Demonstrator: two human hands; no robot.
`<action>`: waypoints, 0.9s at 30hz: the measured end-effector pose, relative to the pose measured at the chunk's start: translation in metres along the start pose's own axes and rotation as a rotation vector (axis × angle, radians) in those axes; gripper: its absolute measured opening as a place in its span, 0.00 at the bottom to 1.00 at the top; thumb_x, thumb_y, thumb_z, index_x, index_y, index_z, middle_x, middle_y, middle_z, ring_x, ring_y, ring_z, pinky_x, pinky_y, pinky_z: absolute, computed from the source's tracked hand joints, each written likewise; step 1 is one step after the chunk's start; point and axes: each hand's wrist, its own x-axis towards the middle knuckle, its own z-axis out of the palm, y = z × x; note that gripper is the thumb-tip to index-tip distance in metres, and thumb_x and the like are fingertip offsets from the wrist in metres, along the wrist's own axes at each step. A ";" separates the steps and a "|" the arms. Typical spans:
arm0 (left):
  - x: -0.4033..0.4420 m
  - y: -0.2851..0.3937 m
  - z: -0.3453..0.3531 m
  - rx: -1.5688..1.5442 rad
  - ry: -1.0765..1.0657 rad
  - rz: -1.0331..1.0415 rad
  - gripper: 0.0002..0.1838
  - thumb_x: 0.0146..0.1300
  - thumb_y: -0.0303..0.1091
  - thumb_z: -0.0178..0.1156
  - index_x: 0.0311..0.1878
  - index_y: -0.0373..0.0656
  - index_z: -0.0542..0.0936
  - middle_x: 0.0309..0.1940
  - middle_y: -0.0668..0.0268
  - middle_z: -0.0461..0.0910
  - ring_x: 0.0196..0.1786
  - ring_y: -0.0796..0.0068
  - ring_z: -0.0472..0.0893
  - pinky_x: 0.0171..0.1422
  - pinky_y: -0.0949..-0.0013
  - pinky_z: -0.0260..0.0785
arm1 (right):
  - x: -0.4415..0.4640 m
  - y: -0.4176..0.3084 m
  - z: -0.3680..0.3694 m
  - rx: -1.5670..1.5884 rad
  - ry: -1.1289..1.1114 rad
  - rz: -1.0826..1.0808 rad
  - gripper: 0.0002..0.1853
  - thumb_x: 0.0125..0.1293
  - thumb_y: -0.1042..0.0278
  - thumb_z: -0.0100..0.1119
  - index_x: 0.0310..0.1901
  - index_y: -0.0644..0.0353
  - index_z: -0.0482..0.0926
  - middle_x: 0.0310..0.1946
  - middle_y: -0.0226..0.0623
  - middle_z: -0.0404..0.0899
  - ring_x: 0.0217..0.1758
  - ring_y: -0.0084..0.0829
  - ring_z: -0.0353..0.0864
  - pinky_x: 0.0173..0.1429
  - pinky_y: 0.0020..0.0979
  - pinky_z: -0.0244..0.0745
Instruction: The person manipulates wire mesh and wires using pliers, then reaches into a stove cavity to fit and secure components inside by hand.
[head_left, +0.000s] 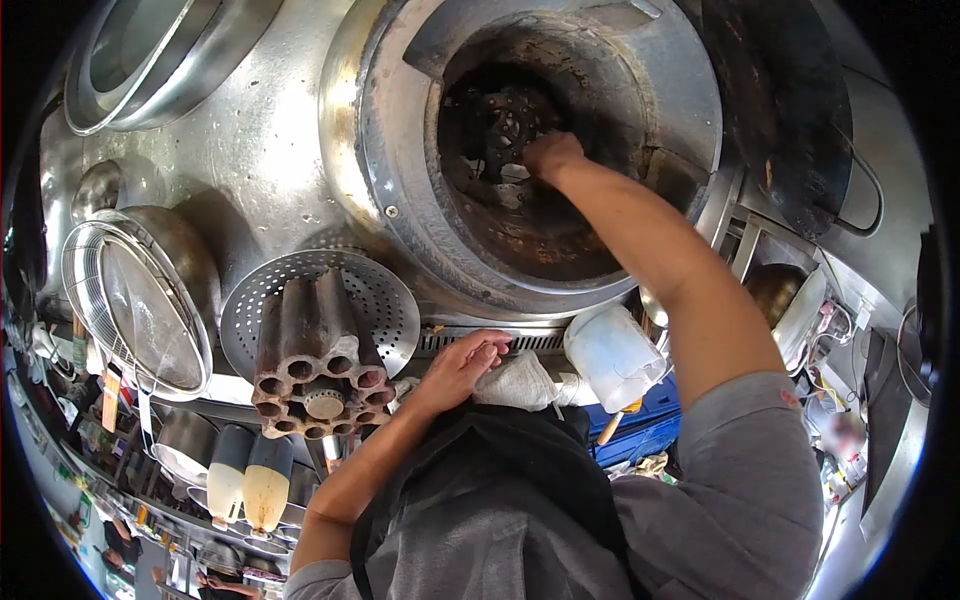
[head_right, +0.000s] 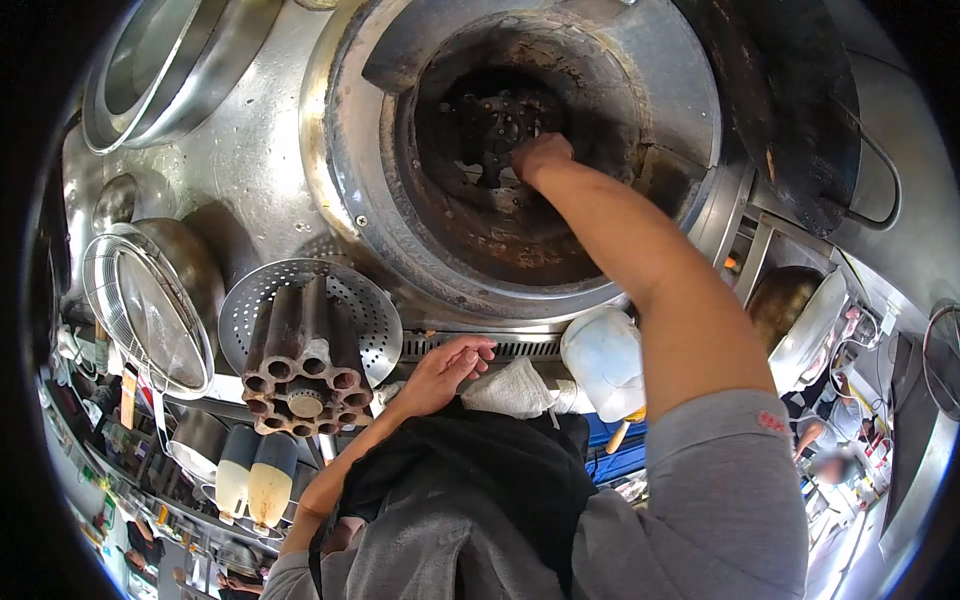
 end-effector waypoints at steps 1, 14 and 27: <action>0.000 0.002 0.000 0.026 -0.008 -0.005 0.18 0.81 0.38 0.46 0.65 0.42 0.75 0.50 0.64 0.79 0.50 0.76 0.77 0.58 0.70 0.72 | -0.015 0.004 -0.020 -0.050 -0.077 -0.026 0.17 0.66 0.66 0.60 0.56 0.53 0.85 0.58 0.37 0.84 0.61 0.41 0.84 0.52 0.43 0.83; 0.003 -0.004 0.000 -0.007 0.025 -0.047 0.17 0.81 0.38 0.46 0.63 0.42 0.76 0.50 0.64 0.79 0.49 0.76 0.77 0.57 0.70 0.72 | 0.019 0.047 -0.019 0.440 0.048 0.164 0.20 0.64 0.66 0.61 0.56 0.66 0.80 0.57 0.53 0.81 0.62 0.52 0.80 0.61 0.47 0.78; 0.003 -0.004 0.000 -0.011 0.010 -0.048 0.17 0.81 0.37 0.46 0.64 0.41 0.76 0.50 0.64 0.79 0.50 0.76 0.77 0.58 0.70 0.71 | 0.008 0.043 -0.026 0.409 0.049 0.136 0.25 0.64 0.64 0.63 0.63 0.60 0.76 0.60 0.51 0.79 0.65 0.50 0.78 0.64 0.47 0.77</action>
